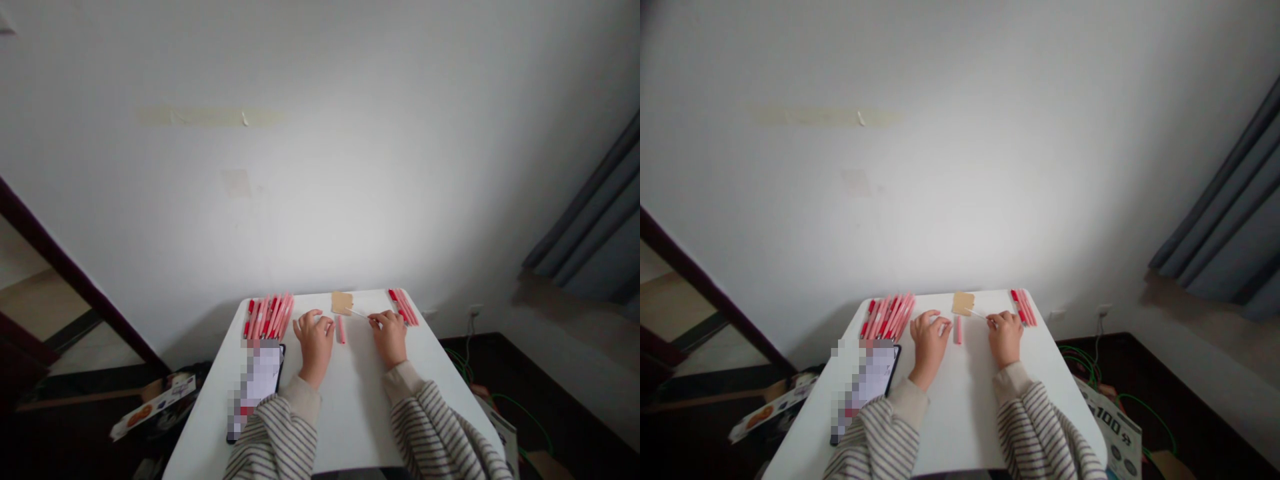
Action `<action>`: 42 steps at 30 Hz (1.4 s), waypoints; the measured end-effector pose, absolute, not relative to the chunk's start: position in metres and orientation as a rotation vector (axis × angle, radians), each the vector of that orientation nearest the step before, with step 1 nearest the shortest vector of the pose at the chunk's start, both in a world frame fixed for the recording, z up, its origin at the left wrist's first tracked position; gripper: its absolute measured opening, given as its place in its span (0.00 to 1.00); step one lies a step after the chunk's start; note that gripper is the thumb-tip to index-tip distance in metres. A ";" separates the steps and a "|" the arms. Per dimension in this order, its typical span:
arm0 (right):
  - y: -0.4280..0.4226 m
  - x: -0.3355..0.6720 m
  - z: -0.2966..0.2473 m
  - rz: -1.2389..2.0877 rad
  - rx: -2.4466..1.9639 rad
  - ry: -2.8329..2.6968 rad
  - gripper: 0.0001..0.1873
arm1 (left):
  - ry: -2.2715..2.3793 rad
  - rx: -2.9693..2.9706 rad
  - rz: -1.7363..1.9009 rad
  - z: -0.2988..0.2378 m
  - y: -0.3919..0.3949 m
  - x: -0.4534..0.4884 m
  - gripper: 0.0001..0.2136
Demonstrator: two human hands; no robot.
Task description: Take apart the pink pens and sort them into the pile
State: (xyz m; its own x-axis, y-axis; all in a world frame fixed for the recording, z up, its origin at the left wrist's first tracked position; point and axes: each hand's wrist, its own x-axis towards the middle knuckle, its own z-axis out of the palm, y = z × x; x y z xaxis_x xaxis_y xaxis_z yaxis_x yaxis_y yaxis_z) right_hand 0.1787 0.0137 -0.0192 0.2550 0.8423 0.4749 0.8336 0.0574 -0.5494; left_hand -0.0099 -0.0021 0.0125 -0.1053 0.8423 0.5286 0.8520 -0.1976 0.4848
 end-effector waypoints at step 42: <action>-0.007 0.164 -0.005 0.156 -1.850 -1.687 0.11 | -1.928 -2.106 -0.928 0.000 0.004 0.035 0.05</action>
State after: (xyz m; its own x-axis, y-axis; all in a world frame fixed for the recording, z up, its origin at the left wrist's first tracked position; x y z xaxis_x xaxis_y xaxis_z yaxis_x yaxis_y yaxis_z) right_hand 0.1638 -0.0068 -0.0051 0.1764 0.9325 0.3151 0.8590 0.0105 -0.5118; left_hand 0.0345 0.0041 0.0000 -0.0110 0.8538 0.5204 0.9395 -0.1695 0.2978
